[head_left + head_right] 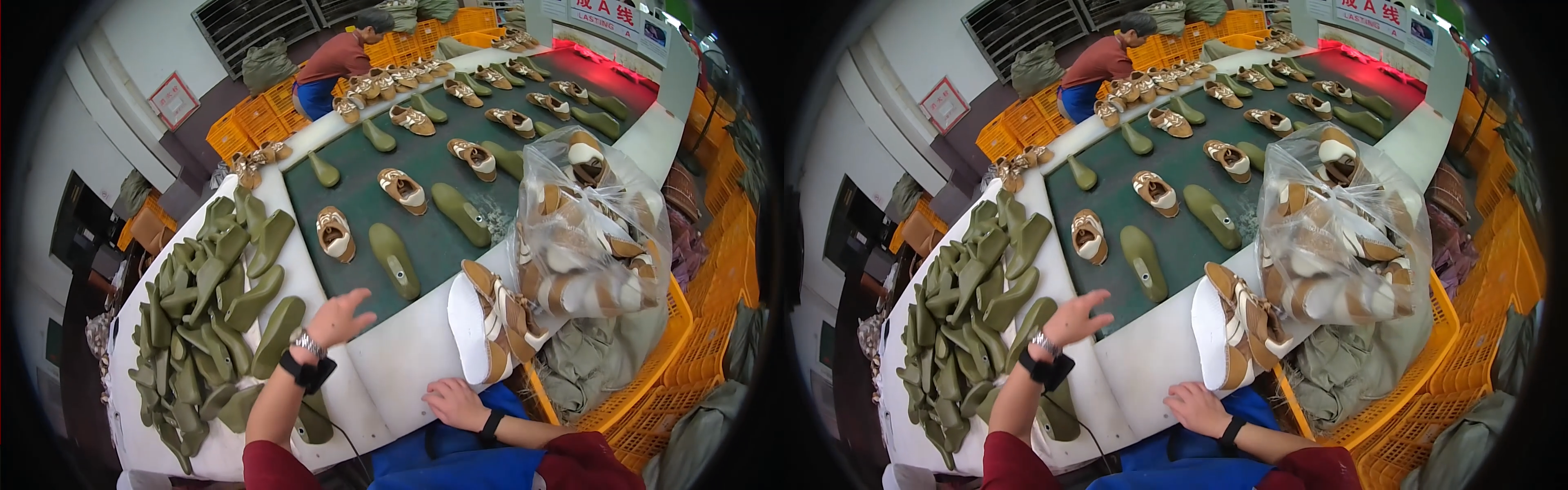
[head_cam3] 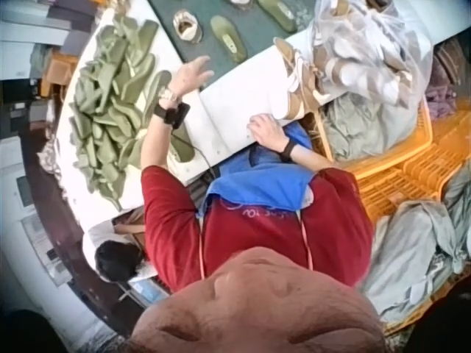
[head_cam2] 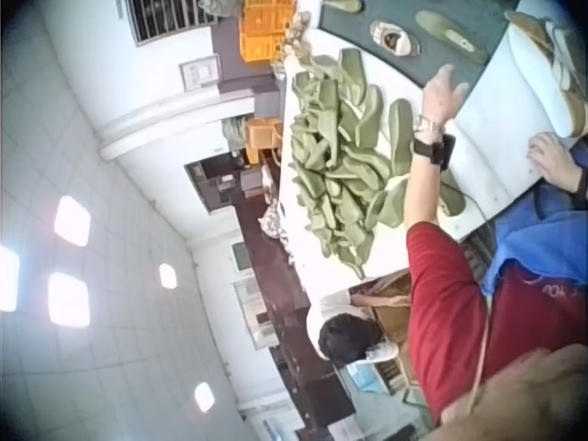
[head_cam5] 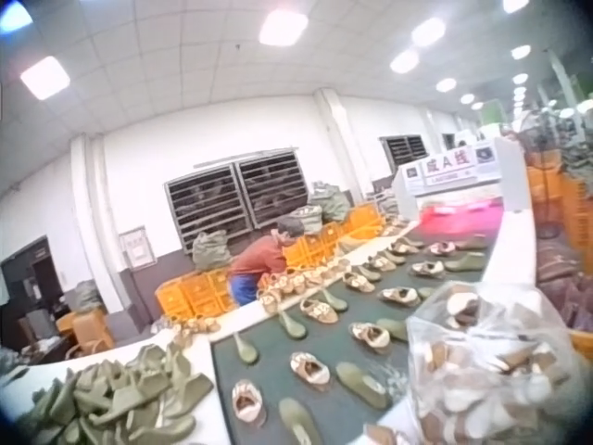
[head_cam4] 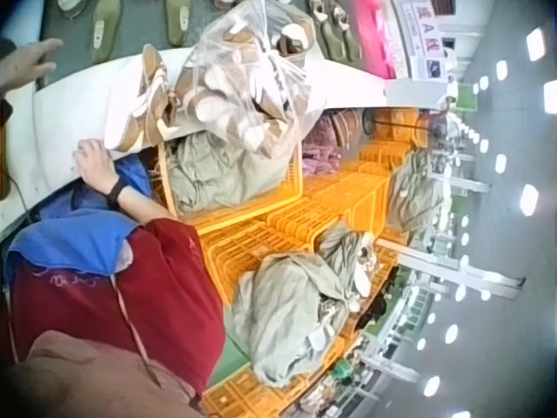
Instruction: The recorder is picking up shoe uppers, inserting green shoe lasts, and placing the assembled shoe components onto a conveyor belt in a factory setting.
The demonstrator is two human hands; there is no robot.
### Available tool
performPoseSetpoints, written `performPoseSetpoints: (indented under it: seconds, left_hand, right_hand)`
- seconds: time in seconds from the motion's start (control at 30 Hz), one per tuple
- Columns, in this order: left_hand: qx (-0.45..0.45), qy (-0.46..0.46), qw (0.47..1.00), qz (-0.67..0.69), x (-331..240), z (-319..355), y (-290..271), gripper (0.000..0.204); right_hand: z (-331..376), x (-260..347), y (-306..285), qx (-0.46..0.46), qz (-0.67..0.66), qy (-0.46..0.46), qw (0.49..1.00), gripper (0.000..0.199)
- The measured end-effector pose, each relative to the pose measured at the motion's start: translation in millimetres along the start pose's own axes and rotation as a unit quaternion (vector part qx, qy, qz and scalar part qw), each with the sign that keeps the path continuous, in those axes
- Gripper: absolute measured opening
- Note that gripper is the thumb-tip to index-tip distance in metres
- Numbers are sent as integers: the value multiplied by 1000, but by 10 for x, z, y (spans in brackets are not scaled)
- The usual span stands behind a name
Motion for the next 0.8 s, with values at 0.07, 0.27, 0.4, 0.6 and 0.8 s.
performPoseSetpoints:
  seconds: [0.07,0.27,0.4,0.6,0.8]
  left_hand:
    - [59,-12,998,9,-340,347,-50,47]
    - [51,21,998,18,-536,1021,-162,45]
    - [-42,84,995,-40,-385,474,-145,54]
    - [-77,93,947,-298,137,-907,712,46]
    - [78,19,974,-214,464,-1557,1369,33]
  right_hand:
    - [8,-7,-18,-4,-1,10,1000,17]
    - [-83,-71,74,-8,2,2,1000,14]
    - [-93,-49,102,-3,21,-10,1000,13]
    - [-111,13,153,10,34,-8,999,14]
    - [-91,-33,124,26,23,10,999,16]
Point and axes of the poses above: each hand's wrist, its own z-axis away from the middle knuckle, its own y-axis out of the palm, x = y × z, the point moved 5 cm from there along -z, towards the middle knuckle, and after that the axes turned 5 degrees about -z, right-handed, at the moved point
